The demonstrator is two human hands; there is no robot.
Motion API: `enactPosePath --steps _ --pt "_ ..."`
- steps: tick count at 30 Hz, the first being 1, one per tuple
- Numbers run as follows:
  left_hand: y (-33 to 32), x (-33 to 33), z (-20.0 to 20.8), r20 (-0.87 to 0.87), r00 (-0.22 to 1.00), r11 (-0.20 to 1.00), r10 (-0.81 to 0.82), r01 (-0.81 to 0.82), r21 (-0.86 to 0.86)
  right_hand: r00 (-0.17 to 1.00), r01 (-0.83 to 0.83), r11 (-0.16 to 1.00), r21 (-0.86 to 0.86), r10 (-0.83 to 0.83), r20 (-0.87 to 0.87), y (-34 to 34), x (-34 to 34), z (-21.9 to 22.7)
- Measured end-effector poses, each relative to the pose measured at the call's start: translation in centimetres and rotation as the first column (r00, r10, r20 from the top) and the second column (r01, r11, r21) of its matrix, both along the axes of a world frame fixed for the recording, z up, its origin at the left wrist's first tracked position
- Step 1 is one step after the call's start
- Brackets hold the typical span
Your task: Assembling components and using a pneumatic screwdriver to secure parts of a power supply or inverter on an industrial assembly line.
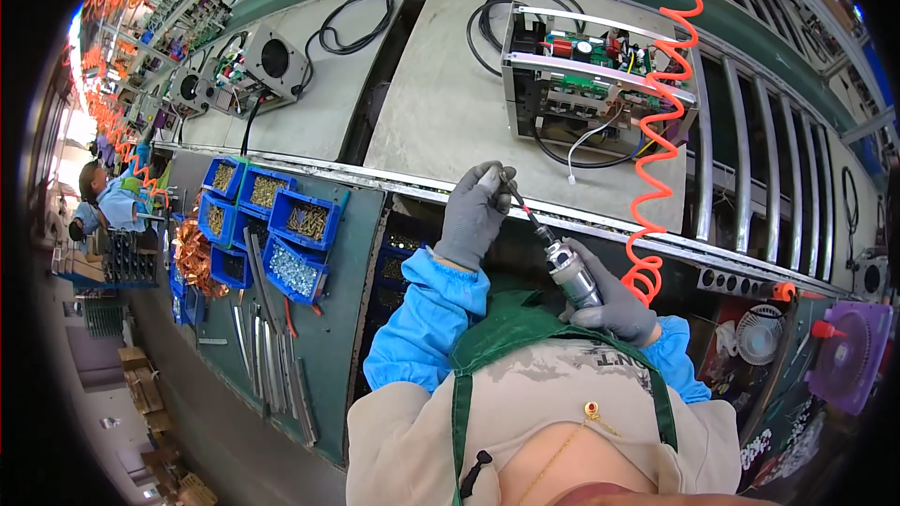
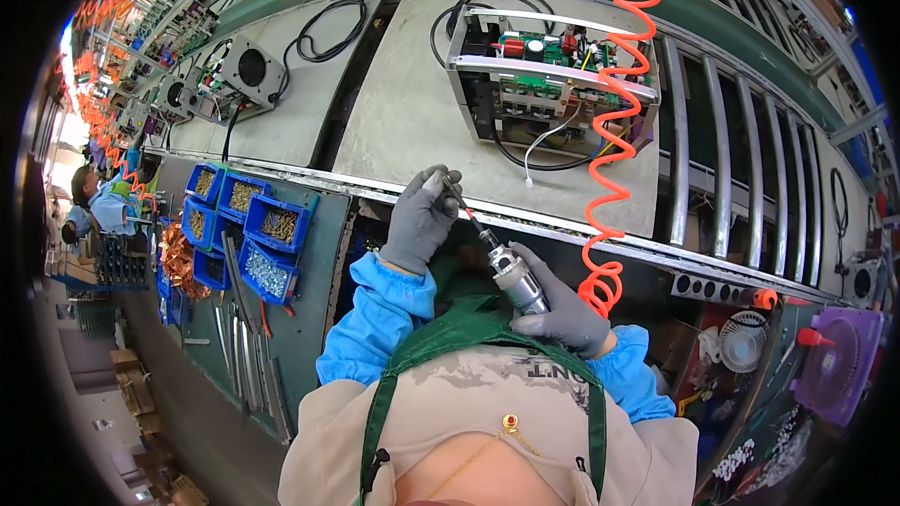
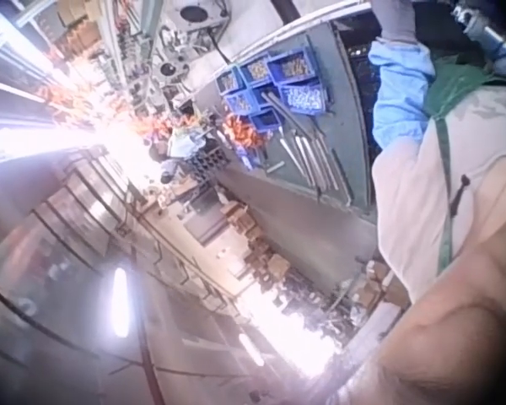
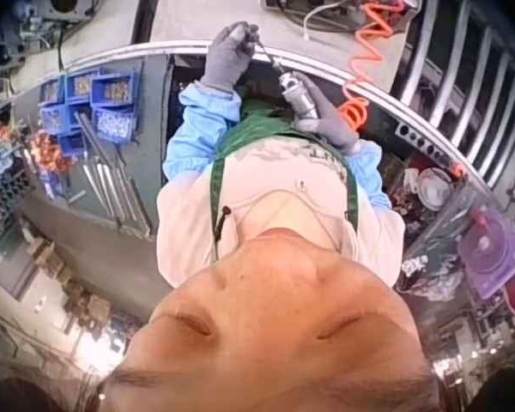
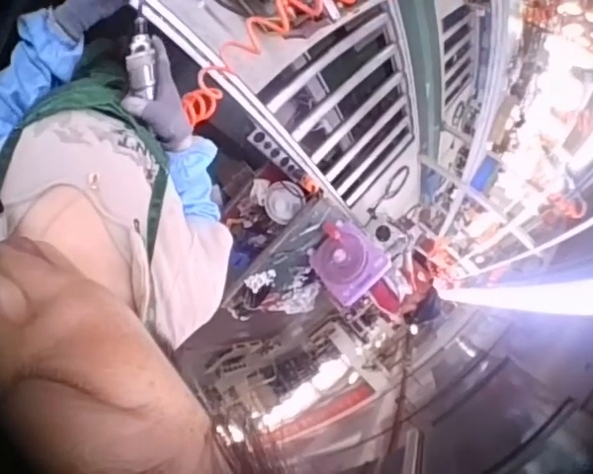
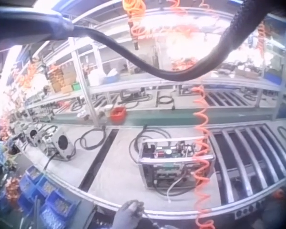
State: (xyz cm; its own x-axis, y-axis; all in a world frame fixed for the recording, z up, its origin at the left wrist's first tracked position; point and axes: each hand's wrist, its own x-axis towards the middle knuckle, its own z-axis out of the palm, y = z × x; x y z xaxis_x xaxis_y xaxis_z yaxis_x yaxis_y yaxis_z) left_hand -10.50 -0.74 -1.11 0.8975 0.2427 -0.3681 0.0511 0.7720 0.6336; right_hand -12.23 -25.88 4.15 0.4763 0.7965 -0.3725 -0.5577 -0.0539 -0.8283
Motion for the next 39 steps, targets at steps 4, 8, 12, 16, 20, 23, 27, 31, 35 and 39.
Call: enactPosePath --steps 4,8,12,16,20,23,27,31,35,39 --pt "0.5 0.5 0.4 -0.006 1.0 0.995 0.029 -0.029 -0.1 0.999 0.044 0.998 -0.036 -0.044 -0.016 0.5 -0.1 -0.1" --pt "1.4 0.5 0.9 -0.017 1.0 0.997 0.027 -0.028 -0.073 1.0 0.013 0.997 -0.078 -0.011 0.027 1.6 0.1 0.4" --pt "3.6 0.6 1.0 0.003 1.0 1.0 0.004 -0.004 -0.028 1.0 0.006 0.999 -0.045 -0.007 -0.009 3.1 0.1 0.8" --pt "5.7 0.7 1.4 0.001 0.998 0.981 -0.057 0.056 0.184 1.0 -0.02 0.997 -0.073 0.021 0.005 4.7 0.2 1.2" --pt "7.9 0.2 2.5 -0.052 0.99 0.909 -0.129 0.14 0.392 1.0 -0.02 0.998 -0.066 0.021 0.012 5.8 0.1 0.4" --pt "9.1 -0.4 2.0 0.053 0.97 0.932 -0.239 0.213 0.294 0.992 -0.011 1.0 0.005 0.011 -0.129 6.6 0.0 0.3" --pt "9.3 -1.3 0.4 0.159 0.979 0.992 -0.125 0.117 0.056 0.996 -0.046 0.999 -0.025 0.044 -0.076 8.4 0.0 0.4" --pt "9.5 -3.2 1.4 0.05 0.998 0.995 -0.024 0.02 0.094 0.992 -0.121 0.991 -0.057 0.12 -0.025 9.6 0.5 -0.3" --pt "15.8 -9.9 1.8 0.01 0.951 0.144 0.309 -0.057 0.988 0.991 -0.13 0.99 -0.058 0.128 -0.03 10.4 1.2 -0.5" --pt "24.4 -20.0 -0.7 -0.238 0.48 -0.137 0.844 0.624 0.77 0.995 -0.076 0.994 -0.074 0.071 -0.071 10.3 1.5 0.3"
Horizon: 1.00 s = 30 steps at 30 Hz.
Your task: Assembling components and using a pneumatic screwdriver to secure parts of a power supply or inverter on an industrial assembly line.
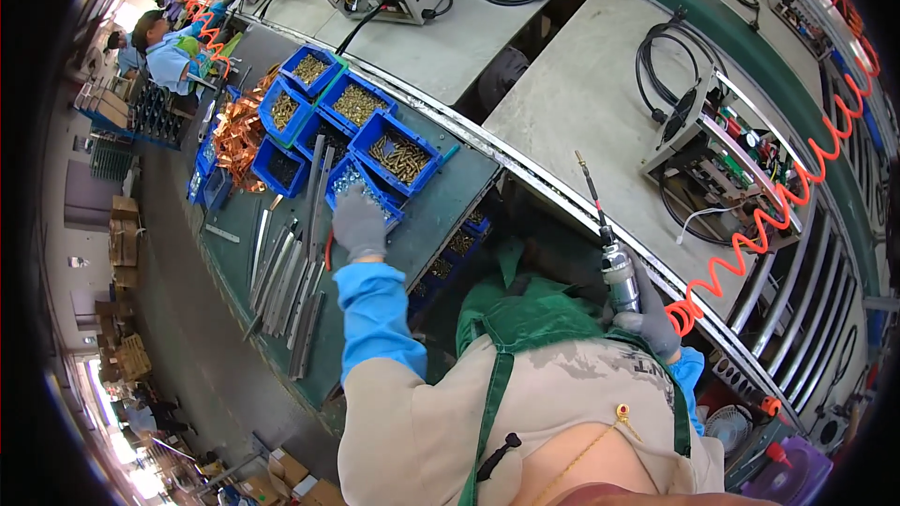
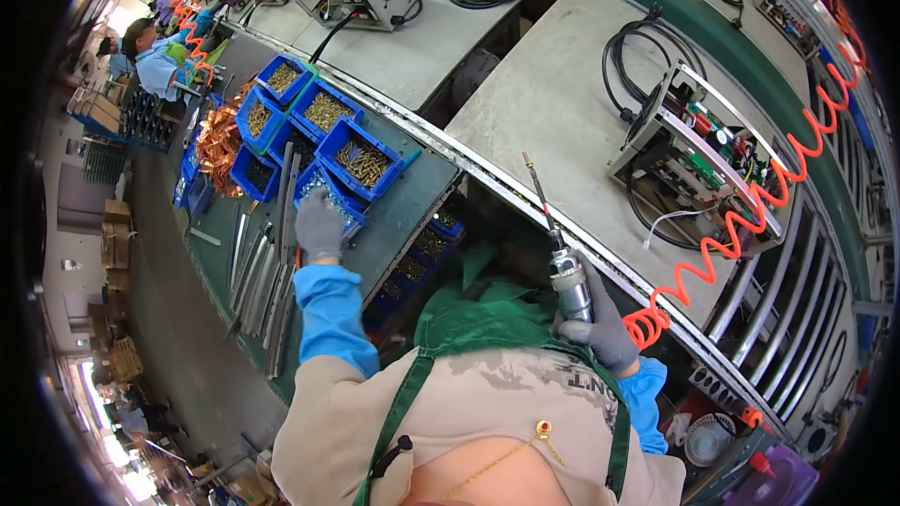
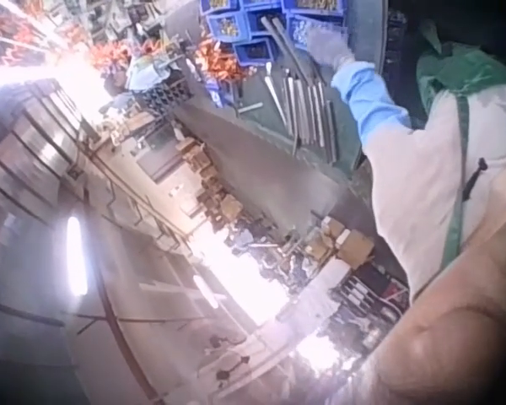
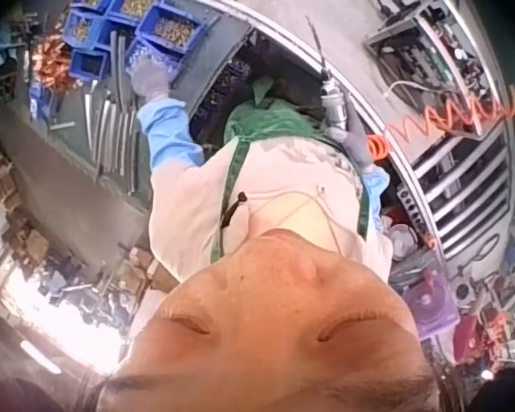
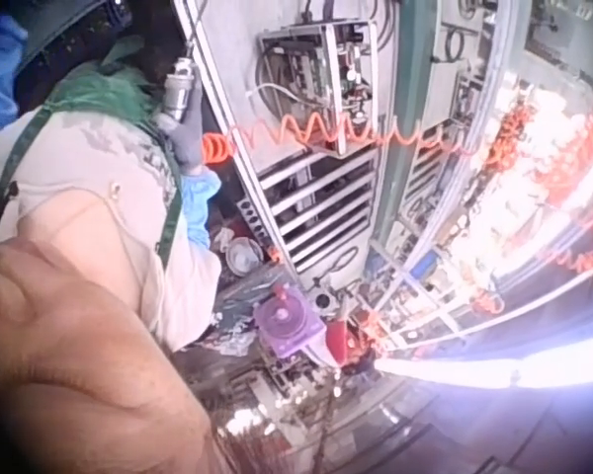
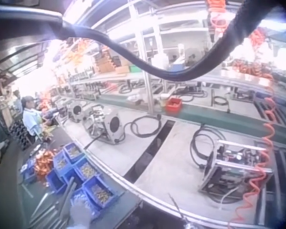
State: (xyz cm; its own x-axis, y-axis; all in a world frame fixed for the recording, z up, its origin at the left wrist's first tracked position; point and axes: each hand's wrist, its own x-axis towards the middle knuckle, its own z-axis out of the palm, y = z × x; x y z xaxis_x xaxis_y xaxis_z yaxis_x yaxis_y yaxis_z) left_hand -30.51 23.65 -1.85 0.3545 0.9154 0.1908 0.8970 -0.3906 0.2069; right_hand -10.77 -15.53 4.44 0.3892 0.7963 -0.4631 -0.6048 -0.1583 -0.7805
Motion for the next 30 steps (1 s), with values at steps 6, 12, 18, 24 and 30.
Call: enactPosePath --steps 6,12,18,24,30 --pt "2.9 -1.7 -2.0 -0.368 0.93 0.999 0.009 -0.026 -0.043 1.0 -0.025 0.999 0.02 0.026 -0.013 0.3 0.3 -0.7" --pt "4.5 -2.1 -3.1 -0.146 0.986 0.992 -0.074 0.088 0.091 0.999 0.037 0.999 0.02 -0.037 -0.011 -0.5 0.4 0.3" --pt "5.7 0.3 -1.0 0.39 0.92 0.997 -0.036 0.057 -0.043 0.98 0.196 0.979 0.057 -0.197 0.007 -3.3 0.4 1.1" --pt "-5.6 19.3 6.0 0.898 0.421 0.529 -0.131 0.795 -0.295 0.892 0.451 0.892 -0.001 -0.451 0.04 -5.3 -0.7 2.5" --pt "-17.5 34.1 10.5 0.674 -0.104 0.031 -0.732 0.982 0.184 0.804 0.593 0.805 -0.015 -0.59 0.075 -4.0 -1.2 2.6"
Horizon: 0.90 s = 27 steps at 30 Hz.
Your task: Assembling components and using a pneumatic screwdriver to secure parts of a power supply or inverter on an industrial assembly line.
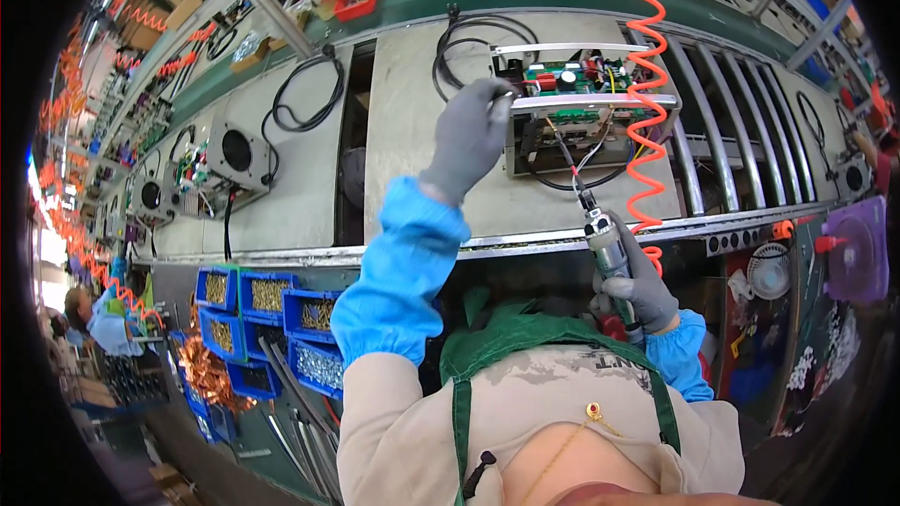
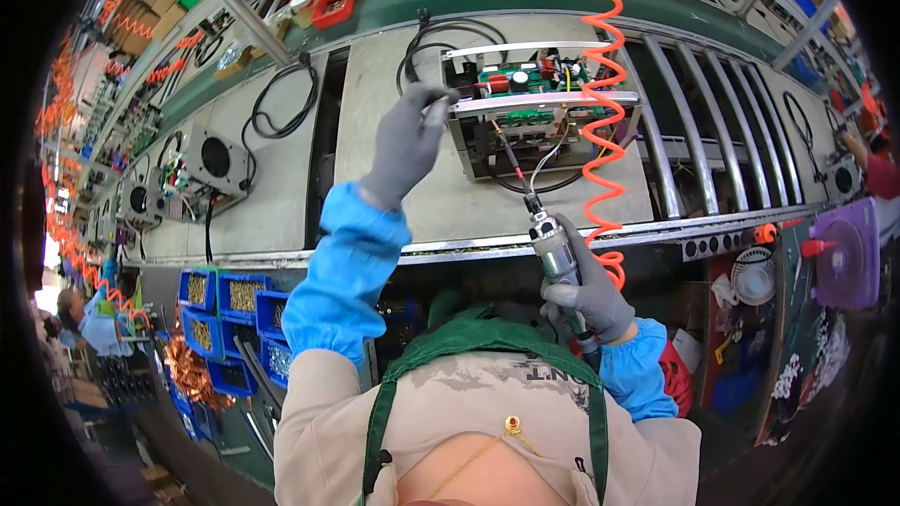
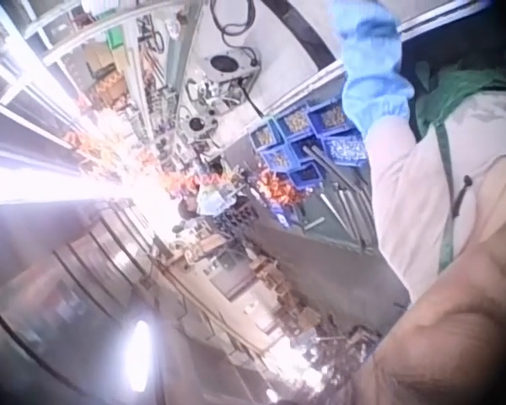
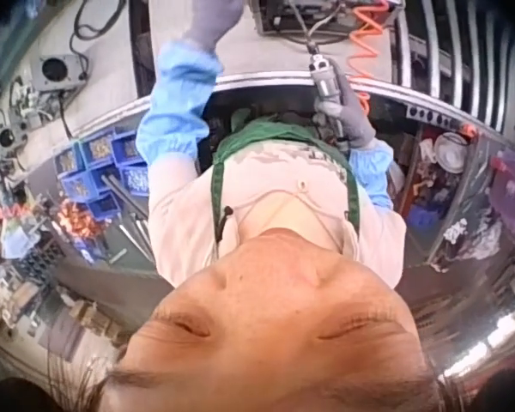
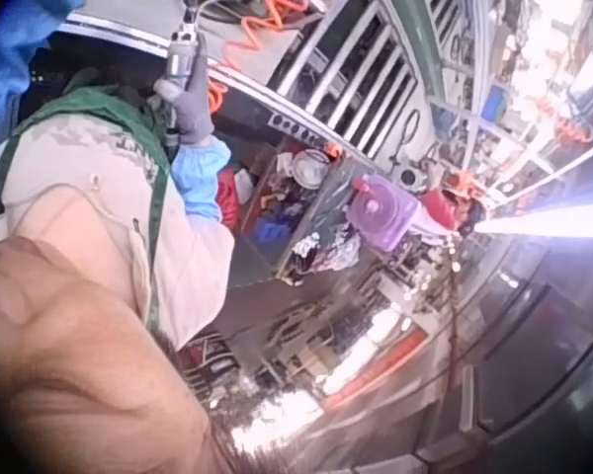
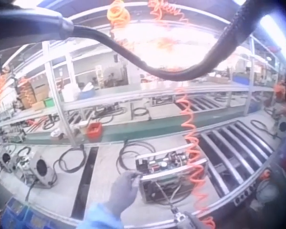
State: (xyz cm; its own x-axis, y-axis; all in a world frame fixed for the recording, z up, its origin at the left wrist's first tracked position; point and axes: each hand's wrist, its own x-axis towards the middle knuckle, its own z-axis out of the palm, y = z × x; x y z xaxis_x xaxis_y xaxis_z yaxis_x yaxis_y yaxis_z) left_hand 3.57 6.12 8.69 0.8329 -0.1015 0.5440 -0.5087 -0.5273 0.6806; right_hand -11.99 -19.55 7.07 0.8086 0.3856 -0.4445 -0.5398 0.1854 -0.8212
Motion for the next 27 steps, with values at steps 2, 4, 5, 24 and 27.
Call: enactPosePath --steps 2,4,5,24,27 --pt "-0.6 3.3 -1.0 0.051 0.997 0.993 -0.058 0.052 0.107 0.999 0.031 1.0 0.007 -0.03 -0.012 0.9 0.0 0.0" --pt "-1.0 5.0 -1.4 -0.141 0.989 0.944 -0.038 0.082 0.319 0.998 0.066 0.997 0.026 -0.066 0.001 1.6 0.0 -0.3" --pt "-0.9 5.3 -1.8 -0.139 0.989 0.942 -0.054 0.097 0.322 0.997 0.079 0.996 0.043 -0.079 0.01 1.9 0.0 -0.5" --pt "-0.7 6.3 -2.6 -0.074 0.971 0.94 -0.228 0.239 0.244 0.942 0.336 0.805 0.49 -0.295 -0.161 8.0 -1.9 -1.0" --pt "-1.0 6.3 -3.0 -0.05 0.976 0.942 -0.213 0.218 0.256 0.946 0.324 0.945 -0.044 -0.324 0.019 10.2 -1.3 1.6"
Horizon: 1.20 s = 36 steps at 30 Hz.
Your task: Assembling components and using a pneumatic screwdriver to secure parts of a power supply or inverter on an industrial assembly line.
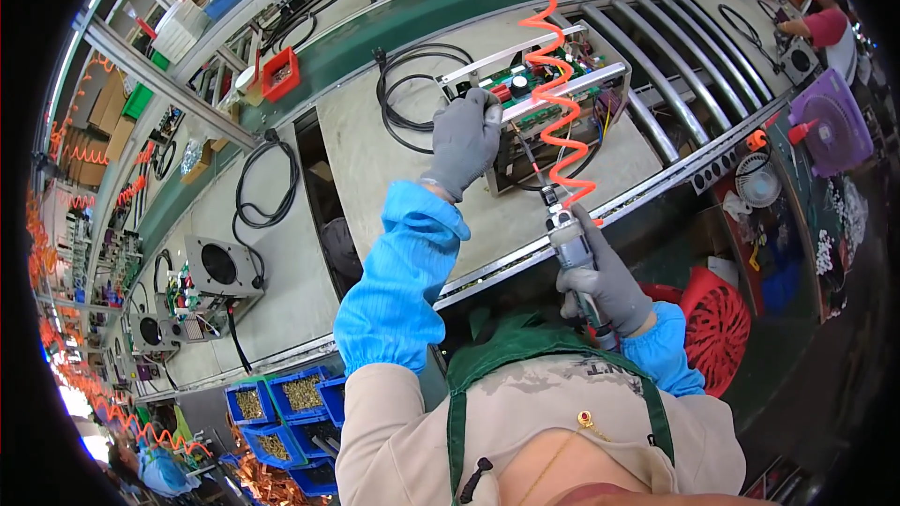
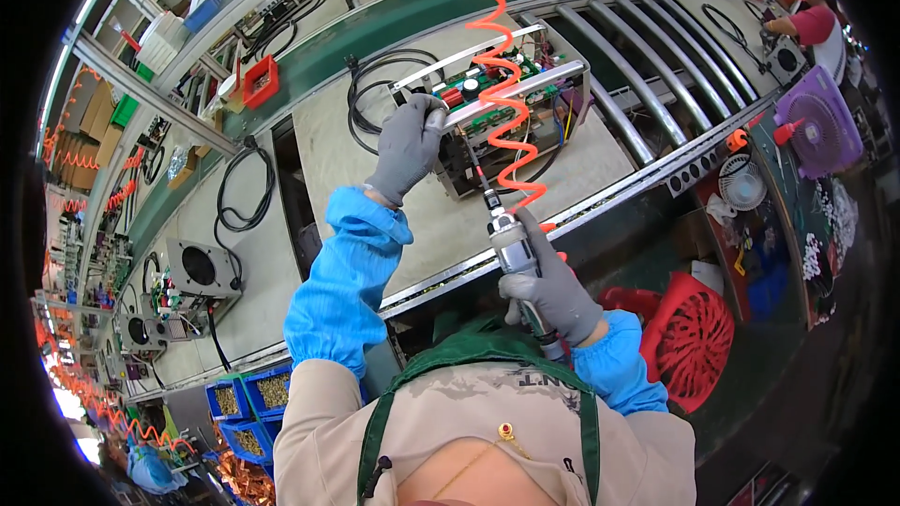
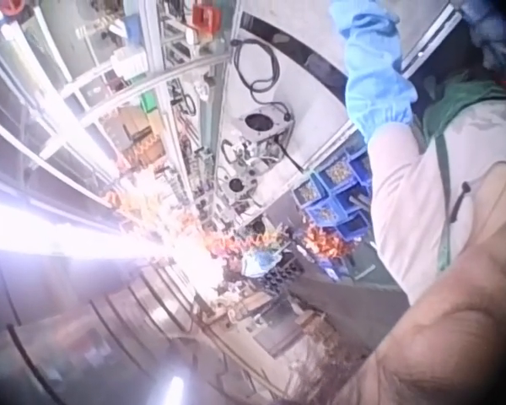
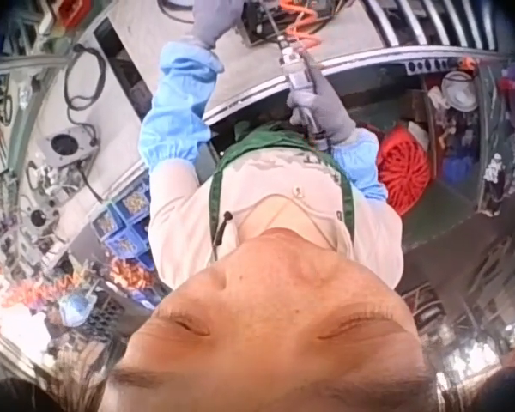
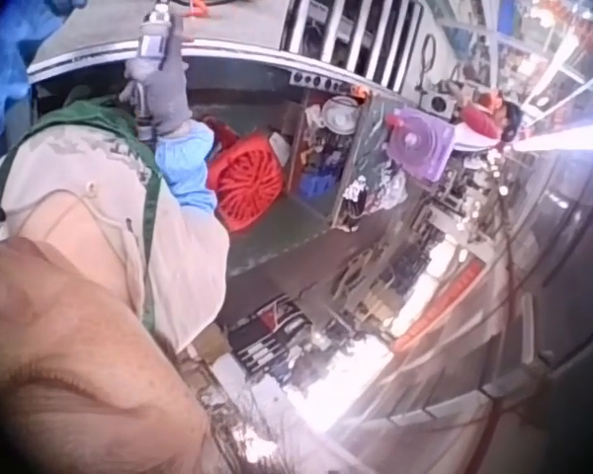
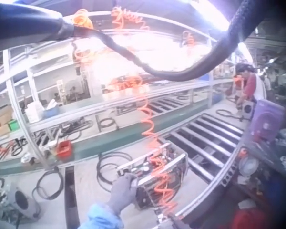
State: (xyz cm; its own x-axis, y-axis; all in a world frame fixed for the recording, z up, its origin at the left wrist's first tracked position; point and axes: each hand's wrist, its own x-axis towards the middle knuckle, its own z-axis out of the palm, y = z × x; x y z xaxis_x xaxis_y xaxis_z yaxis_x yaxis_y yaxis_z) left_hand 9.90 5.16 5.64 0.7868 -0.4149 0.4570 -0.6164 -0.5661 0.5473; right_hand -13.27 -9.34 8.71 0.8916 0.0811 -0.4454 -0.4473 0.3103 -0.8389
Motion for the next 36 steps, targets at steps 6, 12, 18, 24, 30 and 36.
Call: enactPosePath --steps 6,12,18,24,30,36 --pt "-0.3 -0.1 0.0 0.05 0.997 0.996 0.053 -0.057 0.074 0.997 0.049 0.95 0.309 -0.062 0.034 0.4 0.3 -1.6" --pt "0.2 0.0 0.7 0.031 0.999 0.992 0.03 -0.034 0.123 0.999 0.044 0.97 0.24 -0.05 0.02 0.1 1.0 -0.9" --pt "0.3 3.7 3.2 -0.267 0.963 0.951 -0.04 0.119 0.286 0.999 0.042 0.95 0.309 -0.048 0.014 -0.5 0.8 -1.0" --pt "-0.2 5.9 5.3 -0.54 0.825 0.863 -0.165 0.386 0.326 1.0 0.015 0.962 0.273 -0.019 0.013 -0.7 0.9 -0.8" --pt "-1.2 5.4 6.3 -0.461 0.885 0.841 -0.066 0.297 0.451 1.0 0.004 0.969 0.245 -0.01 0.023 -0.6 1.0 -0.8" --pt "-0.6 5.8 5.6 -0.524 0.839 0.857 -0.149 0.374 0.355 0.999 0.04 0.975 0.219 -0.046 0.023 -0.2 1.0 -0.8"
